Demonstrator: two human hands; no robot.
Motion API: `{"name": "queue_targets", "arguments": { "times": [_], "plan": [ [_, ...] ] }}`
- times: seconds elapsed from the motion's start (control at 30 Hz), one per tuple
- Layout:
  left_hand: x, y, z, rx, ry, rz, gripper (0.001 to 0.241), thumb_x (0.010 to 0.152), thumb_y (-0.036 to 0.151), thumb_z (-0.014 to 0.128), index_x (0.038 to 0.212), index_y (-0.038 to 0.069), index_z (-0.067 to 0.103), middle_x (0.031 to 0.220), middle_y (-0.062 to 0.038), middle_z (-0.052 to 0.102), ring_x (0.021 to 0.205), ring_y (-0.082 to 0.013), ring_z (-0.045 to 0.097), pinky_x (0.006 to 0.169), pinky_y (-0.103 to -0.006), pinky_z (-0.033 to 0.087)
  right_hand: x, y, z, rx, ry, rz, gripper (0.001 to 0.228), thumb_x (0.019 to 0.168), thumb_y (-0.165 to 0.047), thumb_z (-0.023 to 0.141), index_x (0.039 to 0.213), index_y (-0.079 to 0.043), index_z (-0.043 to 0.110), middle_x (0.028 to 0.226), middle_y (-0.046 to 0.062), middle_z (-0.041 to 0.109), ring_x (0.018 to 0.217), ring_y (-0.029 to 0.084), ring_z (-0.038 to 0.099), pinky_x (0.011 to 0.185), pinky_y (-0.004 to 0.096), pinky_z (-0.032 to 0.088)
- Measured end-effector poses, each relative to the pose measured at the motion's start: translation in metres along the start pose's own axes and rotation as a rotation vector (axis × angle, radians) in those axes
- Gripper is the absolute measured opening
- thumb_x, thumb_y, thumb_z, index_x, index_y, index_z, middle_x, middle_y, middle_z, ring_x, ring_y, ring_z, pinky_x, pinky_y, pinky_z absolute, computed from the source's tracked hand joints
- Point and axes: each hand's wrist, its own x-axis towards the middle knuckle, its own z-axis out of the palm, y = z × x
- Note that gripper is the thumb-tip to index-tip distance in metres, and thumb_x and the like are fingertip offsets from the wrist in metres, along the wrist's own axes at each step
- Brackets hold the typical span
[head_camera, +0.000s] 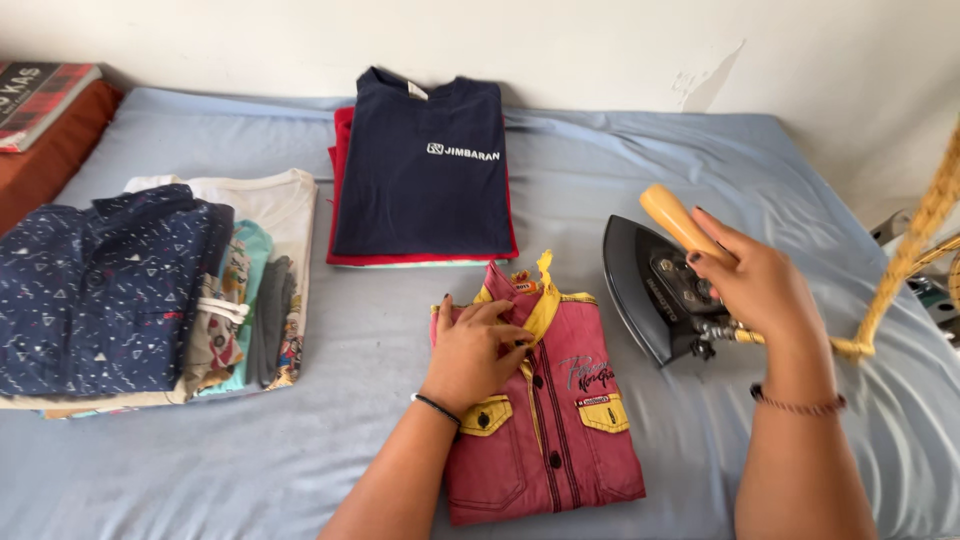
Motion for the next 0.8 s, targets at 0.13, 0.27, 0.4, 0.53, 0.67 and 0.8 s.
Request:
{"name": "queue_targets", "arguments": {
  "times": [0.13, 0.27, 0.4, 0.53, 0.67, 0.8],
  "plan": [
    [0.001, 0.002, -0.001, 0.011, -0.009, -0.003, 0.020, 0.076, 0.032, 0.081, 0.095, 0.027, 0.083, 0.126, -0.001, 0.067, 0.124, -0.0251, 0.058, 0.114, -0.0723, 0.020, -0.040, -0.004, -0.016, 0.112, 0.032, -0.170, 0.057, 0.091, -0.026, 0.070, 0.144, -0.043, 0.059, 0.081, 0.001, 0.072, 0.060, 0.009, 0.055, 0.059, 0.029, 0.049],
    [0.000, 0.000, 0.002, 0.001, 0.015, 0.003, 0.022, 0.074, 0.031, 0.082, 0.095, 0.025, 0.080, 0.124, 0.000, 0.068, 0.123, -0.0246, 0.059, 0.114, -0.0718, 0.021, -0.086, -0.005, -0.025, 0.020, -0.078, -0.140, 0.053, 0.091, -0.028, 0.068, 0.140, -0.047, 0.060, 0.084, -0.005, 0.078, 0.059, 0.009, 0.057, 0.059, 0.031, 0.050],
    [-0.001, -0.001, 0.003, -0.017, 0.074, 0.012, 0.026, 0.074, 0.031, 0.083, 0.097, 0.022, 0.077, 0.123, 0.000, 0.069, 0.121, -0.0244, 0.061, 0.114, -0.0698, 0.024, -0.134, -0.015, -0.004, -0.262, -0.114, -0.148, 0.046, 0.091, -0.038, 0.073, 0.133, -0.055, 0.065, 0.086, -0.011, 0.081, 0.062, 0.010, 0.067, 0.060, 0.034, 0.053],
    [-0.001, -0.002, 0.003, -0.038, 0.052, -0.026, 0.028, 0.072, 0.029, 0.083, 0.098, 0.019, 0.074, 0.120, 0.001, 0.071, 0.121, -0.0234, 0.062, 0.116, -0.0671, 0.023, -0.159, -0.019, 0.016, -0.392, -0.078, -0.352, 0.050, 0.091, -0.035, 0.066, 0.137, -0.054, 0.059, 0.078, -0.004, 0.075, 0.070, 0.017, 0.071, 0.066, 0.034, 0.056],
    [-0.003, -0.003, 0.006, -0.038, 0.046, -0.040, 0.032, 0.073, 0.028, 0.082, 0.103, 0.019, 0.073, 0.120, 0.001, 0.070, 0.121, -0.0244, 0.061, 0.117, -0.0657, 0.023, -0.155, -0.017, 0.024, -0.336, -0.021, -0.385, 0.052, 0.090, -0.033, 0.064, 0.138, -0.052, 0.056, 0.091, -0.011, 0.079, 0.079, 0.020, 0.073, 0.065, 0.037, 0.056],
    [-0.001, -0.004, 0.007, -0.017, 0.062, -0.016, 0.042, 0.071, 0.026, 0.081, 0.112, 0.019, 0.071, 0.122, 0.000, 0.068, 0.122, -0.0251, 0.060, 0.115, -0.0657, 0.024, -0.137, -0.025, 0.033, -0.335, 0.024, -0.410, 0.050, 0.092, -0.034, 0.063, 0.138, -0.051, 0.057, 0.093, -0.010, 0.079, 0.082, 0.022, 0.074, 0.068, 0.039, 0.057]
  ]
}}
